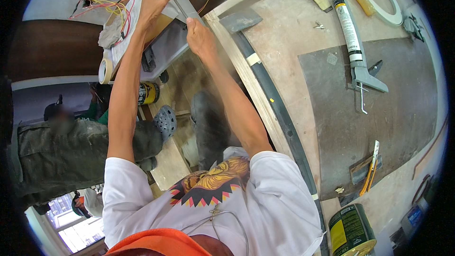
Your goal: The person assembles a white drawer unit by wiping surfaces, applying tape, and sanding edges. They handle a drawer, tape, and sandpaper while working on the floor in a workshop.
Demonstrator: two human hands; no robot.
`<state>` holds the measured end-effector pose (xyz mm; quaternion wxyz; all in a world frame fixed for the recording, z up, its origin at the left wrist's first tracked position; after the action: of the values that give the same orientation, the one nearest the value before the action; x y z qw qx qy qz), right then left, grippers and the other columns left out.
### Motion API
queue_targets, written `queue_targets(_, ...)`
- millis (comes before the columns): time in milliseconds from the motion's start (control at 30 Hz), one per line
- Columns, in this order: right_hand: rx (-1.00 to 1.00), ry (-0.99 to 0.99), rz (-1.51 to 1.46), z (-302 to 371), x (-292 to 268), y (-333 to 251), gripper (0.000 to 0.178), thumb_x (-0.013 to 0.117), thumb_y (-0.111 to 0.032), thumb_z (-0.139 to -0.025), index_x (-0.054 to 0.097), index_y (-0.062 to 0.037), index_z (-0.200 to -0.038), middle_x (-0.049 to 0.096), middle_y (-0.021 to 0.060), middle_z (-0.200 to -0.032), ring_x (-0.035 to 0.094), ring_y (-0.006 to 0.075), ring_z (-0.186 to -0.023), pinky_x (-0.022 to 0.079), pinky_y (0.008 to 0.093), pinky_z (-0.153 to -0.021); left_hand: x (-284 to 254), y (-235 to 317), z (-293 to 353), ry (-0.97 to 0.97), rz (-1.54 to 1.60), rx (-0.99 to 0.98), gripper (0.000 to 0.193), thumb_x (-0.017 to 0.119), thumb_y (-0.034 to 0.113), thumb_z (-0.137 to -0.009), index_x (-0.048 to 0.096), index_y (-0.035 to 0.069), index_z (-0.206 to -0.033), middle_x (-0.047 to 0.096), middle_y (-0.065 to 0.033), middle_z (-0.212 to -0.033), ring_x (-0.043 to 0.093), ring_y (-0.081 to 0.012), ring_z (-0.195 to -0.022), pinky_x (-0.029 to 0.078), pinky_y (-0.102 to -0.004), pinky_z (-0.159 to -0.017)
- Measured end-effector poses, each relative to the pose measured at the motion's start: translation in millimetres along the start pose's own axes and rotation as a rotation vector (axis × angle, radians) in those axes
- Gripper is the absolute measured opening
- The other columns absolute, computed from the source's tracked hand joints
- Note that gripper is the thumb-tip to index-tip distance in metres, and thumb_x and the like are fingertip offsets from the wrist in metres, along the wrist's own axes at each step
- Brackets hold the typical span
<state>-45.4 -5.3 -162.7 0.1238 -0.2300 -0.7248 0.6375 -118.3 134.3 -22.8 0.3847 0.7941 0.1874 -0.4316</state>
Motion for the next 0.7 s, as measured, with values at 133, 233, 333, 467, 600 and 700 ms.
queue_targets(133, -0.056, 0.0, 0.044, 3.7, 0.1, -0.7, 0.055, 0.029, -0.045, -0.11, 0.061, -0.0009, -0.108, 0.068, 0.0317, -0.096, 0.063, 0.0535, -0.094, 0.047, 0.0615, -0.084, 0.3, -3.5, -1.4, -0.037, 0.026, -0.015, 0.063, 0.077, 0.025, -0.081, 0.061, 0.009, -0.141, 0.065, -0.0206, -0.129, 0.061, -0.0288, -0.119, 0.046, -0.0362, -0.102)
queue_targets(233, -0.058, -0.007, 0.09, 5.7, -2.2, -4.0, 0.053, 0.028, -0.043, -0.111, 0.06, -0.0014, -0.107, 0.069, 0.0301, -0.093, 0.064, 0.0529, -0.091, 0.048, 0.0612, -0.083, 4.5, -8.5, 0.0, -0.071, 0.114, -0.04, 0.06, 0.074, 0.019, -0.082, 0.062, 0.01, -0.141, 0.065, -0.0184, -0.127, 0.061, -0.0266, -0.116, 0.046, -0.0355, -0.1)
queue_targets(333, -0.05, -0.008, 0.117, 4.3, -3.3, -7.0, 0.051, 0.028, -0.041, -0.111, 0.06, -0.002, -0.108, 0.07, 0.0293, -0.091, 0.065, 0.0521, -0.09, 0.049, 0.0608, -0.081, 6.0, -16.4, -6.1, -0.089, 0.1, -0.001, 0.057, 0.073, 0.016, -0.084, 0.063, 0.01, -0.139, 0.066, -0.0176, -0.123, 0.062, -0.0244, -0.111, 0.048, -0.0351, -0.098)
queue_targets(467, -0.018, -0.019, 0.156, 6.3, 0.7, -13.7, 0.05, 0.029, -0.041, -0.111, 0.061, -0.0025, -0.108, 0.07, 0.0293, -0.089, 0.066, 0.0519, -0.089, 0.049, 0.0608, -0.082, 13.9, -45.7, -13.5, 0.056, -0.08, 0.223, 0.038, 0.07, 0.026, -0.091, 0.07, 0.01, -0.126, 0.071, -0.019, -0.119, 0.066, -0.0323, -0.112, 0.05, -0.0407, -0.099)
queue_targets(600, 0.02, -0.017, 0.102, -4.1, 6.9, -11.7, 0.05, 0.032, -0.042, -0.11, 0.062, -0.0015, -0.11, 0.07, 0.0306, -0.095, 0.065, 0.0521, -0.093, 0.049, 0.0607, -0.084, 16.5, -26.1, -10.6, 0.245, -0.066, 0.207, 0.042, 0.06, 0.042, -0.099, 0.076, 0.005, -0.109, 0.074, -0.0221, -0.108, 0.069, -0.0414, -0.106, 0.052, -0.0457, -0.097)
queue_targets(700, 0.037, -0.038, 0.022, -6.8, 6.0, 7.9, 0.051, 0.034, -0.041, -0.109, 0.064, 0.0002, -0.111, 0.069, 0.0316, -0.103, 0.065, 0.0504, -0.1, 0.048, 0.0583, -0.088, 11.1, -7.6, -12.0, -0.078, 0.014, -0.203, 0.051, 0.077, 0.022, -0.085, 0.068, 0.009, -0.133, 0.073, -0.0161, -0.109, 0.068, -0.0247, -0.101, 0.05, -0.0361, -0.095)
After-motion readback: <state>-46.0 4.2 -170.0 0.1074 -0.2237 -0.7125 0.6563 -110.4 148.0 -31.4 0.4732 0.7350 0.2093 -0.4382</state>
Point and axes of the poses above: each hand's wrist, its own z-axis away from the middle knuckle, its own x-axis out of the palm, y = z × x, the point moved 1 cm from there along -z, towards the middle knuckle
